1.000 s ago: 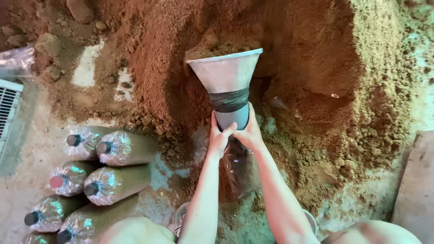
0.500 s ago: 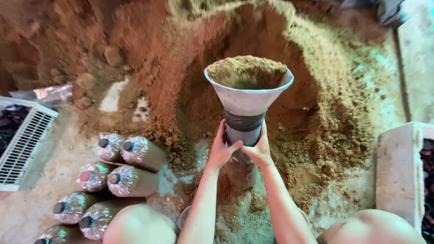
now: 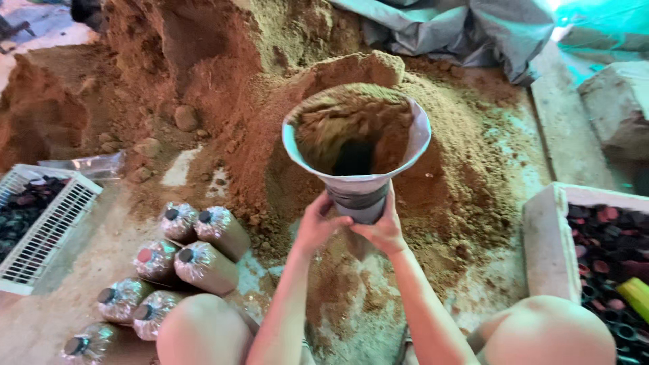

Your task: The person sits on the floor and fills a plastic bottle with sawdust using a funnel. They then secure the bottle with a cap and place it with other filled bottles.

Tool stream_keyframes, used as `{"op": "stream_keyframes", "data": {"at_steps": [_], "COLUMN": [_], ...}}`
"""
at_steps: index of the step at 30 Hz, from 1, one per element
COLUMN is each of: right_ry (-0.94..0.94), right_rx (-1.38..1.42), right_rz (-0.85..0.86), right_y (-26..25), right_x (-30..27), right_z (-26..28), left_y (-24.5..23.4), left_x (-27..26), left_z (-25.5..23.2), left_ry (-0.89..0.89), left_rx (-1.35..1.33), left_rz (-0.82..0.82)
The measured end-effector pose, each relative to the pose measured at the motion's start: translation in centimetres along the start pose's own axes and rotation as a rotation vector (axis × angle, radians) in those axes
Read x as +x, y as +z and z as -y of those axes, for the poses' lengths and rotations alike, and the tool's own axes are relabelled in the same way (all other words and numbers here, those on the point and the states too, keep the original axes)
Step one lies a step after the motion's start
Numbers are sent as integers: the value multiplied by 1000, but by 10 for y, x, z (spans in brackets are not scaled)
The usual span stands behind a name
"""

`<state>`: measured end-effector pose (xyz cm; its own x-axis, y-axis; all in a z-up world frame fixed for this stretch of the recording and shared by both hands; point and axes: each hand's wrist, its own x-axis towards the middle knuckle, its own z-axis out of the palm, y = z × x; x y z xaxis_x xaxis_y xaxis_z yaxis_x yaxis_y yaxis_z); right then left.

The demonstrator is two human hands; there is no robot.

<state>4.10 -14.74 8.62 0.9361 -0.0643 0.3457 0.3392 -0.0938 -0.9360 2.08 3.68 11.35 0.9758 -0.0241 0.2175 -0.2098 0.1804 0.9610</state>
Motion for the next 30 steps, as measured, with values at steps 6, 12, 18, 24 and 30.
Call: {"op": "stream_keyframes", "data": {"at_steps": [6,12,18,24,30], "right_ry": [-170,-184,-170,-181,-30], "right_rx": [109,130,198,415,209], "right_rz": [-6,94,93,151,164], "right_y": [-10,9,8,12,-2], "right_x": [9,-12,-19,-18,-20], "right_z": [23,89,70,67,90], "left_y": [18,-26,-29,-15,-21], "left_x": [-2,0,-9,-12,7], "left_z": [-46,32,16,5,59], "left_ry": [147,66,96,152,244], "left_rx": [176,228,164,284,138], "left_rz": [-8,59,66,-139,-2]}}
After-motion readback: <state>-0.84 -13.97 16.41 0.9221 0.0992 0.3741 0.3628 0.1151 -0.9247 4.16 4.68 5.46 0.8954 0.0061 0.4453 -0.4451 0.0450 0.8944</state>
